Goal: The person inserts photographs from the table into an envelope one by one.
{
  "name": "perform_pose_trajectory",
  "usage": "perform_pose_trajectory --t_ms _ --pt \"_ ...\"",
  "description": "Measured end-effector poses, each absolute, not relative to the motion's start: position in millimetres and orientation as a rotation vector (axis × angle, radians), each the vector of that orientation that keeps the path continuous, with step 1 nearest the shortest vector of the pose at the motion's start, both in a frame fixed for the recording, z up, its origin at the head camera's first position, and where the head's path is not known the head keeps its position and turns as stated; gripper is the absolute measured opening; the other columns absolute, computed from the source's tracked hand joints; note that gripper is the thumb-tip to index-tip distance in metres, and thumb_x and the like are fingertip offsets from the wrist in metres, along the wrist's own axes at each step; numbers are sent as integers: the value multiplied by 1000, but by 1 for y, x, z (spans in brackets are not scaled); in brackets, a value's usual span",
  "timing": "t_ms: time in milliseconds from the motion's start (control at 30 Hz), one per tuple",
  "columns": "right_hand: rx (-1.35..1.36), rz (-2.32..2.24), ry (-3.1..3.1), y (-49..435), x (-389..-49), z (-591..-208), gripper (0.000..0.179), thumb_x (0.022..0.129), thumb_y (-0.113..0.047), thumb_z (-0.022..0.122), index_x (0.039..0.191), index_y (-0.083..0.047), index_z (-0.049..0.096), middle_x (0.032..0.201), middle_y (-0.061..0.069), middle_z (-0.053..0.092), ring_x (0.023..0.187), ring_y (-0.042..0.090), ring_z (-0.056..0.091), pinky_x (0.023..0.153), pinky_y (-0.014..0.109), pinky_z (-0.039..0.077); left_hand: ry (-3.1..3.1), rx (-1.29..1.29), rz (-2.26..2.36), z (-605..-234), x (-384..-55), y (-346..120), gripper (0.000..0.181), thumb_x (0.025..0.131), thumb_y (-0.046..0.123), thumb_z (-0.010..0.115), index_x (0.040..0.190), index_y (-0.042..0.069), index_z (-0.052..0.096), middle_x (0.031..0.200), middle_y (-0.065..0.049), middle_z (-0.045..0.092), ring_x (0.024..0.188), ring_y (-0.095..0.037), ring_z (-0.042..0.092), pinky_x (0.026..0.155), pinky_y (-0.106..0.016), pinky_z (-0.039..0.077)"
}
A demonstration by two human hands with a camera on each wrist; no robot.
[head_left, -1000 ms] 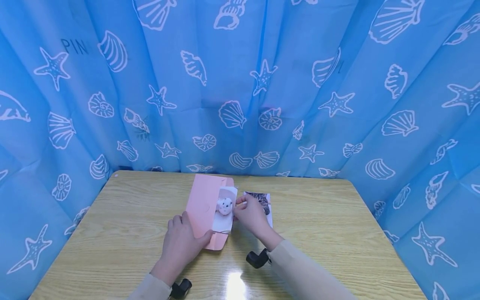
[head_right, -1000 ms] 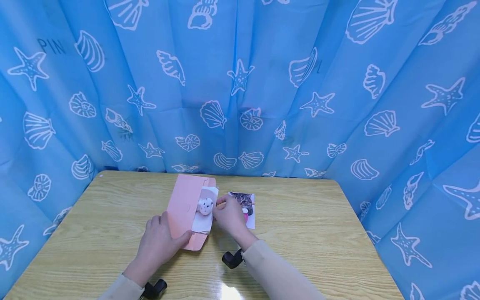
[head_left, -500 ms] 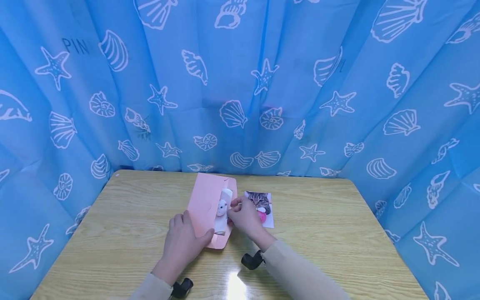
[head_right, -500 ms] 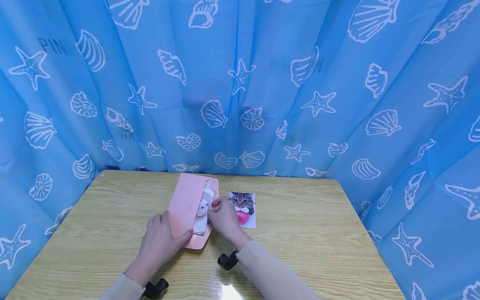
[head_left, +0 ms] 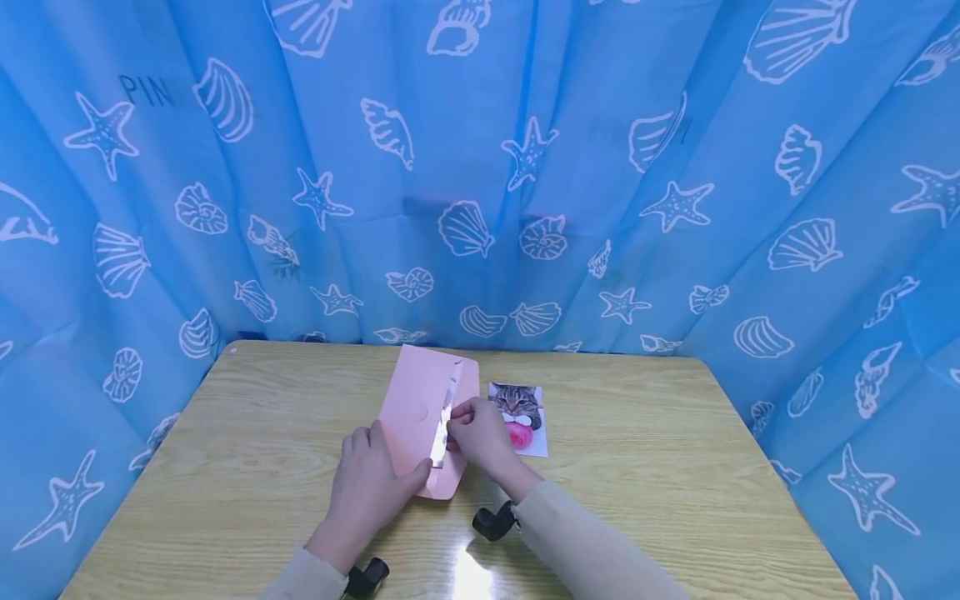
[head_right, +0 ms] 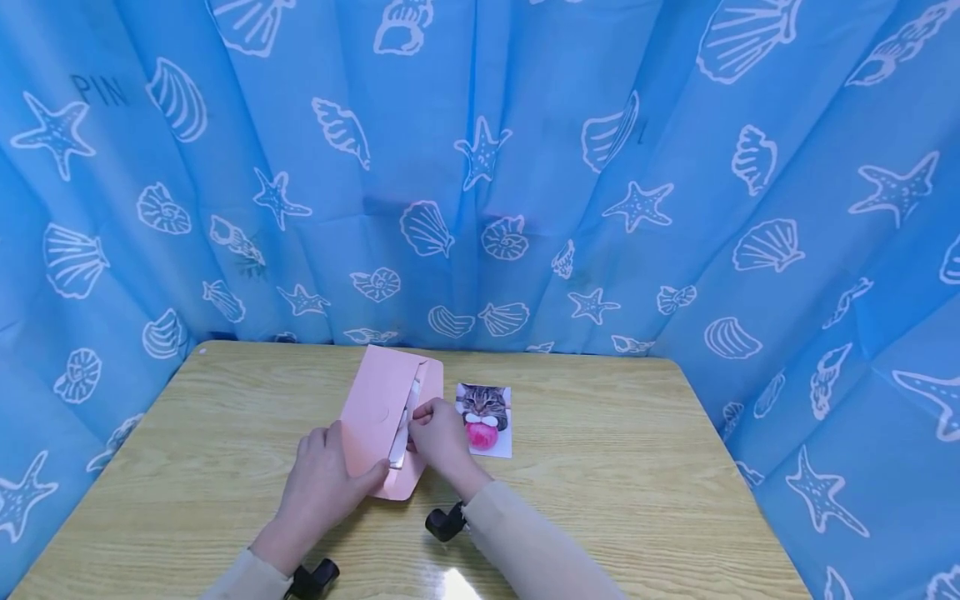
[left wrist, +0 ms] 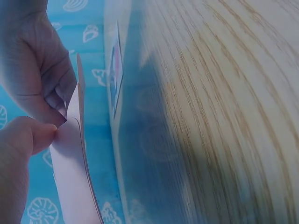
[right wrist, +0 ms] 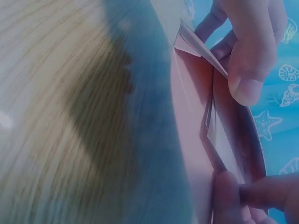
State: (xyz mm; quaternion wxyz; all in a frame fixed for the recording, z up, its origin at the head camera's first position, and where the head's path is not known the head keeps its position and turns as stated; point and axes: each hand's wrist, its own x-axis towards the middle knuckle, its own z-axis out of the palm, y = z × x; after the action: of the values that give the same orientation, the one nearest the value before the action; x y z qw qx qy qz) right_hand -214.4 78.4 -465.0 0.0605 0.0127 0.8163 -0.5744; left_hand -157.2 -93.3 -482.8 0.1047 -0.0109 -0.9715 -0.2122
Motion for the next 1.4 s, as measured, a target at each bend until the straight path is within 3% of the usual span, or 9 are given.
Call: perform_pose_trajectory --t_ms 200,433,600,1000,1133,1267,1400 --pt "-35 -1698 2528 77 -211 -463 16 87 -4 63 100 4 68 81 7 66 69 16 66 61 29 54 -2862 -28 -609 -480 -156 -95 96 74 63 67 125 -15 44 111 -27 50 103 -37 46 81 -46 47" --pt "-215 -1721 2475 76 -207 -461 28 94 -9 60 117 5 65 102 16 68 83 15 64 71 28 53 -2835 22 -621 -478 -157 -97 94 73 61 69 124 -14 45 109 -25 49 99 -35 46 75 -46 49" --pt "-228 -1648 2475 79 -205 -459 32 95 -15 59 124 -2 64 106 8 67 88 14 63 74 27 53 -2869 52 -625 -477 -158 -99 96 73 63 68 126 -13 44 111 -26 49 100 -35 46 77 -47 48" --pt "-321 -1648 2636 102 -210 -454 31 92 -24 64 114 -2 66 95 2 66 88 15 62 76 29 52 -2942 58 -608 -477 -162 -108 98 72 68 68 120 -15 47 106 -25 51 96 -35 47 75 -48 48" --pt "-292 -1663 2681 113 -211 -447 32 91 -28 66 115 -7 65 98 2 65 92 19 61 81 33 50 -2943 61 -608 -478 -162 -110 97 72 68 68 118 -15 48 106 -26 51 96 -36 47 75 -49 48" --pt "-181 -1642 2713 126 -214 -445 40 88 -39 69 117 -12 63 103 1 64 95 19 59 83 35 48 -2939 54 -616 -478 -161 -110 96 72 67 68 117 -16 48 105 -27 51 95 -36 48 74 -49 48" --pt "-68 -1642 2758 140 -219 -445 51 84 -43 73 120 -8 62 105 5 64 92 18 59 82 35 48 -2937 56 -620 -478 -160 -111 97 72 66 68 118 -16 48 105 -27 51 95 -35 47 74 -49 48"
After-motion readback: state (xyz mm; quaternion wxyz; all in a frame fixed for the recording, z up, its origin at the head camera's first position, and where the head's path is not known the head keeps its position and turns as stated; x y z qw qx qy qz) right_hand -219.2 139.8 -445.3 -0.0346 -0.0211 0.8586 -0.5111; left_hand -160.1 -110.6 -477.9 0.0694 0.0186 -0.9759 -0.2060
